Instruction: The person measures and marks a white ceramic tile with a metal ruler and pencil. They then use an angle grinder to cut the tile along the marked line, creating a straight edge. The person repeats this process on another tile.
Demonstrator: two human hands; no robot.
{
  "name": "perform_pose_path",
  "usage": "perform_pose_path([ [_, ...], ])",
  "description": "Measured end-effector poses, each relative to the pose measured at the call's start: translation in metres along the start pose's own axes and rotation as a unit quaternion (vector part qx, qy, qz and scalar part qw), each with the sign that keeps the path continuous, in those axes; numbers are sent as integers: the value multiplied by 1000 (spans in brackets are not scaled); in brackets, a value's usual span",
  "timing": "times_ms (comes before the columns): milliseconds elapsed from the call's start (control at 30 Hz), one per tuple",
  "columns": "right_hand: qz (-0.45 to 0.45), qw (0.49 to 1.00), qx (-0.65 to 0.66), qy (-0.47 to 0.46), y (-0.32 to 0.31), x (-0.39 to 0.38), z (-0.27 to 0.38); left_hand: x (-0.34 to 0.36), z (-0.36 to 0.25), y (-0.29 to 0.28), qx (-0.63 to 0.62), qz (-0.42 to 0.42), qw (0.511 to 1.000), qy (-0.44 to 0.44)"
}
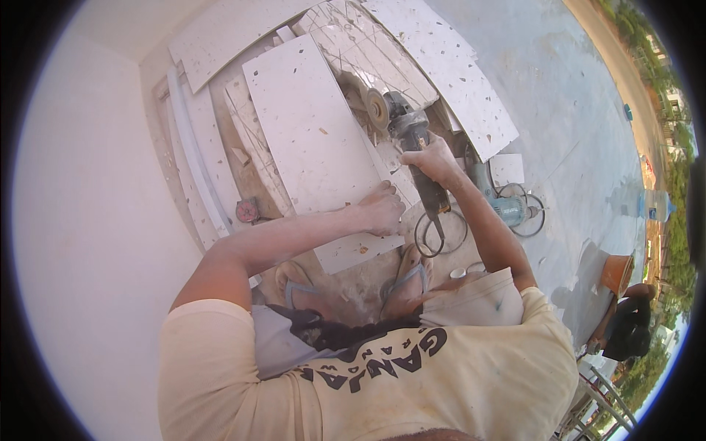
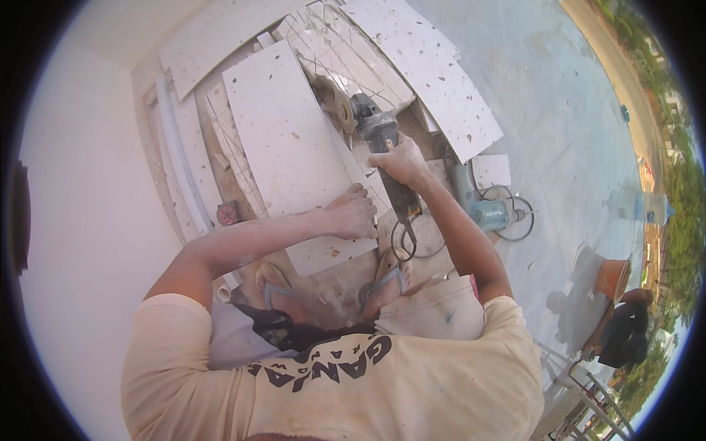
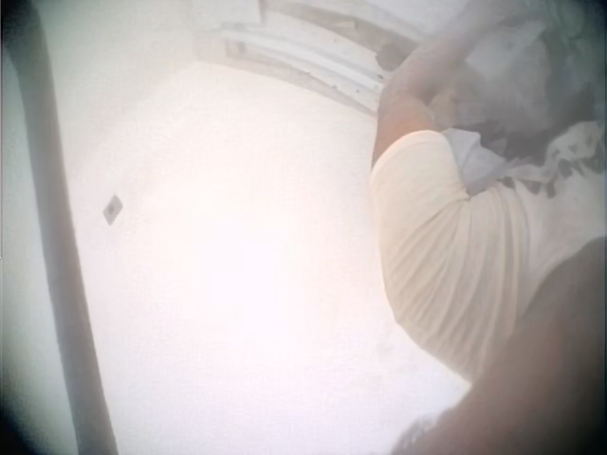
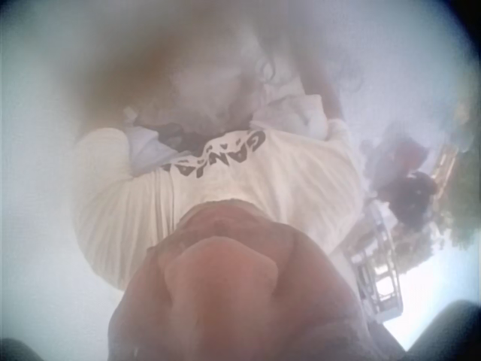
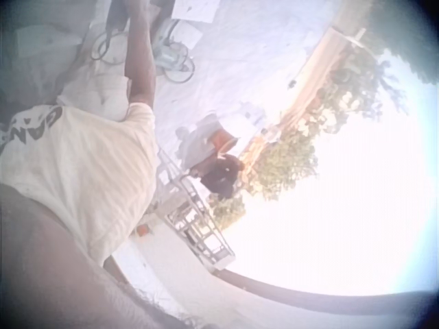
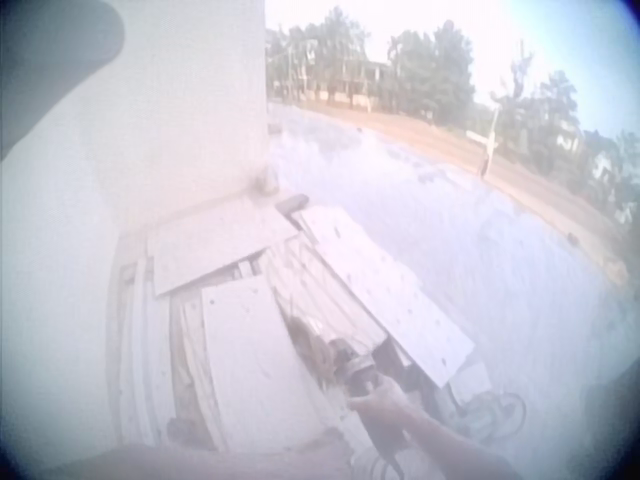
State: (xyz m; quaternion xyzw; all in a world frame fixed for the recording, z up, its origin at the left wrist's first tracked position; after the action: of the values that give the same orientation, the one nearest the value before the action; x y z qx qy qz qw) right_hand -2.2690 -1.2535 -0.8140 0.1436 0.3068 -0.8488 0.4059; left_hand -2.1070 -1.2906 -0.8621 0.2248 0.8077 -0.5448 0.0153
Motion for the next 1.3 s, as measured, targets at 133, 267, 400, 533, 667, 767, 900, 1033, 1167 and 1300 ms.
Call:
perform_pose_path([
  [133,-4,1000,-11,18,5,-6,-13,9,-2,-3,1,1,1000,-16],
  [267,0,999,-11,31,6,-5,-18,19,-4,-1,-36,-8,999,-34],
  [400,2,999,-11,45,5,0,-19,29,-21,-7,-47,25,998,-44],
  [533,0,999,-18,42,4,1,-14,32,-26,-7,-60,16,996,-63],
  [667,6,999,-22,48,3,-1,-9,36,-33,-1,-65,45,994,-70],
  [767,10,999,-28,33,5,3,-12,40,-39,16,-48,-3,996,-74],
  [900,9,999,-38,34,1,4,-16,37,-40,8,-91,-4,994,-64],
  [1033,12,999,-37,19,0,0,-17,33,-33,10,-51,-87,994,-39],
  [1167,28,998,-33,44,-2,0,-26,-16,-4,-10,-94,-186,977,44],
  [1300,30,996,-73,48,-3,-6,-27,-81,82,-48,-55,-297,949,-94],
])
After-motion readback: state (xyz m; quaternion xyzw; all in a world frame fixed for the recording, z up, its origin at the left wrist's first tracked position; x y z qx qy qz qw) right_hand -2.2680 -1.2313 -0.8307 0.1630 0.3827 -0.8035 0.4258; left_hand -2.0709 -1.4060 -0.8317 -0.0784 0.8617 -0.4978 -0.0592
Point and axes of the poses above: each hand's wrist, its own x-axis towards the middle knuckle, its own y-axis out of the palm, z = x × y, the point moved 5 cm from there along x, towards the middle knuckle, and after that the axes turned 4 degrees about x, right-handed, at the moved point
